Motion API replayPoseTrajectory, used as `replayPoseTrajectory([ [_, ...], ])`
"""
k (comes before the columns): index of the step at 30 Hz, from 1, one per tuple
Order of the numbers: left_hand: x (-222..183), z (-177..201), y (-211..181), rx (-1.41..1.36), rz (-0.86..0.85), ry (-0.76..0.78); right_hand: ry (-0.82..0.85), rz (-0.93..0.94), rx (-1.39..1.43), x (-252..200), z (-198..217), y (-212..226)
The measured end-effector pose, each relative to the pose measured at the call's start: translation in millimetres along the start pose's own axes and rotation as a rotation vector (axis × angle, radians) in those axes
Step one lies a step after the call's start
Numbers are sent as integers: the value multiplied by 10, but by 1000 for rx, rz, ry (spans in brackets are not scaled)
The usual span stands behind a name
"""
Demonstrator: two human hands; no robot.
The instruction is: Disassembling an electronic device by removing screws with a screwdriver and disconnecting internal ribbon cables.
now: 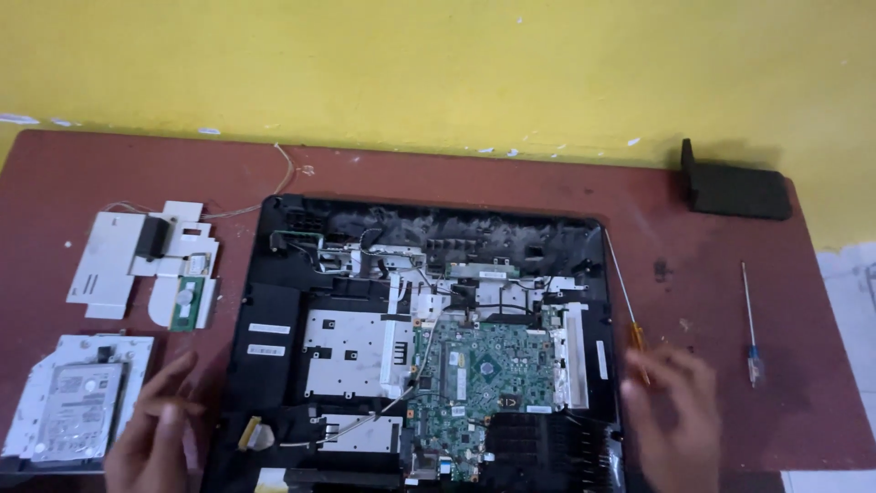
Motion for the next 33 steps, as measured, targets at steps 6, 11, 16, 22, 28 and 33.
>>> replayPoseTrajectory([
  [6, 243, -106, 176, -357, 111, 105, -4, -276, 363, -687, -251, -208],
  [11, 301, -157, 464, -439, -32, 248, -126, -390, 649, -597, -259, 188],
  [16, 251, -146, 649, -393, -48, 185, -138, -641, 607, -308, -133, 547],
  [22, 215, -140, 591, -374, -73, 171, -110, -554, 605, -251, -207, 413],
  [28, 285, -3, 754, -436, -32, 259, -50, -495, 555, -257, -232, 433],
  [33, 444, 222, 1236, -469, -23, 370, 2, -400, 275, -236, -239, 460],
])
Point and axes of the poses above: each hand's wrist, its own x-axis towards the middle knuckle, its own z-axis out of the back of the hand, y = z × x, the point moved 2 cm from there along x, towards the middle knuckle, and after that the axes turned 2 degrees about -y, right-handed, at the moved point
